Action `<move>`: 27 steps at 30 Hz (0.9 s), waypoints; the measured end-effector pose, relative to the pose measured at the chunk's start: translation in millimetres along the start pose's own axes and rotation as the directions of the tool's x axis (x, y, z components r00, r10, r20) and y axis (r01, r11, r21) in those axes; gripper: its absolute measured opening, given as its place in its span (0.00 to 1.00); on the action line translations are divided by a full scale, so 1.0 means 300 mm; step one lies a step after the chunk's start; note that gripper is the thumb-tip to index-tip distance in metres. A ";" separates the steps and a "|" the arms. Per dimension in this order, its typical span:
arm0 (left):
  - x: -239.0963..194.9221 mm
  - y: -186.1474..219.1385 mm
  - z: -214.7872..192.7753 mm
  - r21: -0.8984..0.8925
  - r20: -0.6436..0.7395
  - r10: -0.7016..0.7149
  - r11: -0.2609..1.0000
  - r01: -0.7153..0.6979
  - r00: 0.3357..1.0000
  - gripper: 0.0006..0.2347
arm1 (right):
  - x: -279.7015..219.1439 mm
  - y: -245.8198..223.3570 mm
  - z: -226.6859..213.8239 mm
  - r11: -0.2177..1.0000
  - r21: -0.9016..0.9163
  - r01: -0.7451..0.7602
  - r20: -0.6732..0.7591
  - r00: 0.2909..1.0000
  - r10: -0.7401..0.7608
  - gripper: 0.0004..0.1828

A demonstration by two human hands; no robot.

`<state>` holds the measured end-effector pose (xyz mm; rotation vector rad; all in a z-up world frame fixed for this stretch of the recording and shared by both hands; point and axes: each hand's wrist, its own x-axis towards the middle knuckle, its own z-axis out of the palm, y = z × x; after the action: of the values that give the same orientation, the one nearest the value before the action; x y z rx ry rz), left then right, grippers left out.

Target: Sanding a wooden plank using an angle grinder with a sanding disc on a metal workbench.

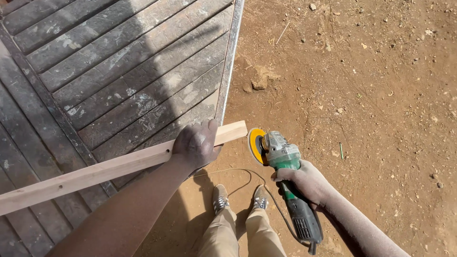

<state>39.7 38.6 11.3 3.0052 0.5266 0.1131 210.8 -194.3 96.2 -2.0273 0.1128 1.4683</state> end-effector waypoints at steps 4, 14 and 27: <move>0.007 -0.001 -0.054 -0.036 0.026 0.023 0.999 -0.022 0.999 0.18 | 0.080 -0.052 0.032 0.995 0.093 -0.023 0.010 1.000 0.022 0.15; -0.009 0.001 0.007 0.086 0.085 0.015 0.996 -0.022 0.996 0.23 | -0.057 0.013 -0.048 0.993 -0.035 -0.114 0.025 0.993 0.115 0.13; -0.001 0.000 -0.004 0.038 0.098 0.000 0.999 -0.003 0.995 0.24 | 0.056 -0.110 -0.025 0.990 -0.113 0.080 0.092 0.993 -0.070 0.10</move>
<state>39.3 38.7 12.4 3.0291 0.5226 -0.0443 236.9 -167.0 97.1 -2.0317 -0.0870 1.5452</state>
